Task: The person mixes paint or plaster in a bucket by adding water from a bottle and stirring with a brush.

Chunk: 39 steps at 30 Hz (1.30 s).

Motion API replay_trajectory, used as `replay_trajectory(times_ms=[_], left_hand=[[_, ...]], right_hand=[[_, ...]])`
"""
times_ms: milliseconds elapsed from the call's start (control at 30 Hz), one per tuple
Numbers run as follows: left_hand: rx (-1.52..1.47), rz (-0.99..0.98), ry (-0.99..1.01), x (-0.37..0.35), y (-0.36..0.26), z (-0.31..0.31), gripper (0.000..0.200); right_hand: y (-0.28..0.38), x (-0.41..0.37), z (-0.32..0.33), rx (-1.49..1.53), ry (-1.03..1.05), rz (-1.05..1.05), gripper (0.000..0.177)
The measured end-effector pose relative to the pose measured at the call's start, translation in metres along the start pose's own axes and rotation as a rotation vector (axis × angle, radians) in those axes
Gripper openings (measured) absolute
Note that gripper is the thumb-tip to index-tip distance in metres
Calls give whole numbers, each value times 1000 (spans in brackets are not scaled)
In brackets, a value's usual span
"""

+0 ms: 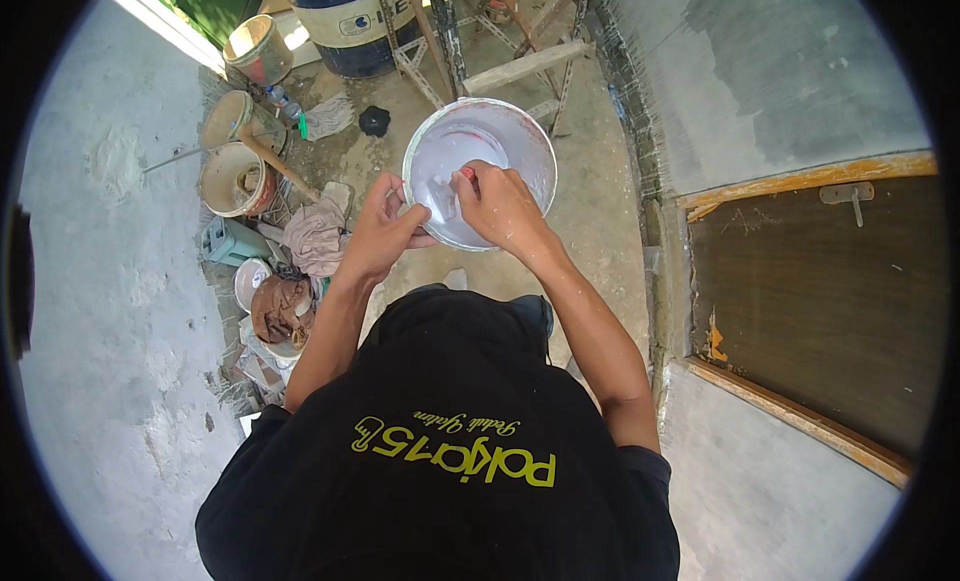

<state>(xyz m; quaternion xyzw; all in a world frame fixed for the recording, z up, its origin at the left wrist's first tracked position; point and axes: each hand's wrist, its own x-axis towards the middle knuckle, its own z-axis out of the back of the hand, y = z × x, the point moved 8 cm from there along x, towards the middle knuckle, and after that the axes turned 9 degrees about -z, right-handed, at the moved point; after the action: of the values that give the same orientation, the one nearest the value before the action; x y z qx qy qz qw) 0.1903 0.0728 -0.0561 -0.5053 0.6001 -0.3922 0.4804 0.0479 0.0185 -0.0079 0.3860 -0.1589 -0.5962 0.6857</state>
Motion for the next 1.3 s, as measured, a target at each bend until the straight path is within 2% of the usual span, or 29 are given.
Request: replay_trajectory(times_ms=[67,167,367,667,800,967,1167,1300], left_hand=[[-7,-18,-14,0,1,2,27],[-22,-13,-23,-2,6,6,28],[-21,21,-13,-4,-4,8,27],[-33,18,31,-5,-2,4,27],[-2,2,56,-3,-5,1,27],[15,-46,56,-1,-4,4,26],[40,-8,15,-1,2,13,28],[18,14,-15,-6,3,20,28]], right_hand=[[-6,5,-7,199,-30,0,30],[4,1,-9,89,-46,111,29],[16,-12,2,-192,70,91,28],[4,3,42,-375,-163,89,26],[13,7,42,-288,-214,149,24],[25,-3,15,-157,-122,252,24],[12,-17,-11,-231,71,247,25],[-4,-12,1,-268,82,208,25]])
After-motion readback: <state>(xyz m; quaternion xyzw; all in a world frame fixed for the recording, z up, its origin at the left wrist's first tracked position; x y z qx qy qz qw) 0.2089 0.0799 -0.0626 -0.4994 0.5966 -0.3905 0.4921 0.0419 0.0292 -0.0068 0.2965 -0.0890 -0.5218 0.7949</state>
